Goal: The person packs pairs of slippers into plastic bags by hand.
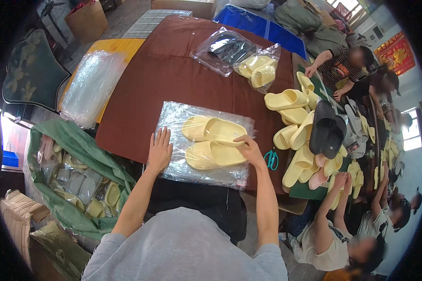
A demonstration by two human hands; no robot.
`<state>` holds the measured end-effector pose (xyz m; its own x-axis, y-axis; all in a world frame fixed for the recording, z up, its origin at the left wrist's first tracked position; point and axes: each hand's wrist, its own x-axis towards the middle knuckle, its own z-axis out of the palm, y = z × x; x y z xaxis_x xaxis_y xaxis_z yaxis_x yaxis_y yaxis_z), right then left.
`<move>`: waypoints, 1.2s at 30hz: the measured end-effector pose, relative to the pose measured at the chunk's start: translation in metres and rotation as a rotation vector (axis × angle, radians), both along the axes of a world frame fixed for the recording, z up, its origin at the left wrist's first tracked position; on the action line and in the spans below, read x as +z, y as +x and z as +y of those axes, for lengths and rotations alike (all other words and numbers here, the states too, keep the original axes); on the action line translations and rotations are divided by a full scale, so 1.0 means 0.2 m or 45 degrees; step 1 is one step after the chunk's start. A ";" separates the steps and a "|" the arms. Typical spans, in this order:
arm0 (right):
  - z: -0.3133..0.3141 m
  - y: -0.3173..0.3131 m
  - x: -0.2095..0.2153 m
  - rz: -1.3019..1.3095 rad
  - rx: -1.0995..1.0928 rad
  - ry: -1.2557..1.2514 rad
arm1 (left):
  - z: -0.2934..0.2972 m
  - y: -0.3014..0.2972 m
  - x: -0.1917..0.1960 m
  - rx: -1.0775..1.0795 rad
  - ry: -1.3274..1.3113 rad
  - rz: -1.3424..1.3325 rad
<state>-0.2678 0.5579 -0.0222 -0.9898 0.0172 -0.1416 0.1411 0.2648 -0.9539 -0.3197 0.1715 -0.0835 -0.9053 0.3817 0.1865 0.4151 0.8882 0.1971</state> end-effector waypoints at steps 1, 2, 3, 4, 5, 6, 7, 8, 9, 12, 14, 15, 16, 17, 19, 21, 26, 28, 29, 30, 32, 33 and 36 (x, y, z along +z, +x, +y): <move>0.01 0.00 0.02 -0.076 0.025 0.002 | 0.00 0.00 0.00 0.004 -0.016 0.006; 0.02 0.01 0.03 -0.072 0.042 -0.057 | -0.01 0.00 0.00 0.009 -0.031 0.012; 0.09 0.01 0.05 -0.113 0.081 -0.042 | 0.00 0.00 0.02 -0.005 -0.031 0.002; 0.10 -0.01 0.10 -0.159 0.135 -0.037 | -0.01 0.01 0.02 -0.003 -0.033 0.004; 0.13 -0.03 0.16 -0.155 0.206 0.051 | -0.02 0.01 0.03 -0.017 -0.034 -0.027; 0.16 -0.04 0.19 -0.140 0.225 0.049 | -0.02 0.01 0.03 -0.040 -0.028 -0.053; 0.18 -0.06 0.22 -0.126 0.245 0.045 | -0.02 0.01 0.03 -0.053 -0.013 -0.041; 0.19 -0.07 0.24 -0.130 0.264 0.044 | -0.02 0.01 0.03 -0.056 -0.012 -0.036; 0.18 -0.10 0.25 -0.110 0.255 0.071 | 0.00 0.01 0.03 -0.046 -0.009 -0.038; 0.07 -0.16 0.19 -0.125 0.313 0.127 | 0.00 0.00 0.02 -0.037 -0.001 -0.053; -0.01 -0.15 0.07 -0.121 0.318 -0.025 | 0.02 0.00 0.00 -0.059 -0.004 -0.053; -0.03 -0.13 0.06 -0.136 0.303 0.039 | 0.00 0.00 -0.02 -0.025 -0.037 -0.006; -0.06 -0.13 0.08 -0.150 0.287 0.103 | -0.01 0.00 -0.03 -0.005 -0.011 -0.007; -0.03 -0.12 0.07 -0.140 0.289 0.033 | -0.01 -0.01 -0.06 0.014 0.015 -0.007; 0.11 -0.05 0.15 -0.140 0.123 0.170 | -0.02 0.01 -0.01 0.008 0.009 -0.034; 0.32 0.03 0.26 -0.167 0.145 0.155 | -0.01 0.00 0.01 -0.027 0.015 -0.045; 0.65 0.28 0.44 -0.044 0.020 0.454 | 0.00 -0.01 0.00 -0.021 0.024 -0.013; 0.72 0.40 0.52 -0.064 -0.134 0.364 | -0.01 -0.01 -0.01 -0.028 0.022 -0.029; 0.73 0.47 0.55 -0.080 -0.268 0.329 | -0.01 -0.01 -0.01 -0.027 0.025 -0.036; 0.75 0.56 0.58 -0.095 -0.411 0.298 | -0.01 -0.01 -0.01 -0.031 0.018 -0.044; 0.78 0.74 0.58 0.041 -0.586 0.237 | 0.03 -0.01 0.02 -0.068 0.063 -0.050; 0.77 0.83 0.58 0.080 -0.689 0.237 | 0.04 -0.01 0.03 -0.065 0.111 -0.112; 0.70 0.95 0.55 0.240 -0.932 0.261 | -0.03 -0.01 0.02 -0.130 0.276 -0.038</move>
<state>-0.0783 0.6975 0.0877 -0.7234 0.6825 0.1044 0.1881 0.3404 -0.9213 -0.3213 0.1664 -0.0790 -0.8703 0.4255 0.2480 0.4918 0.7775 0.3920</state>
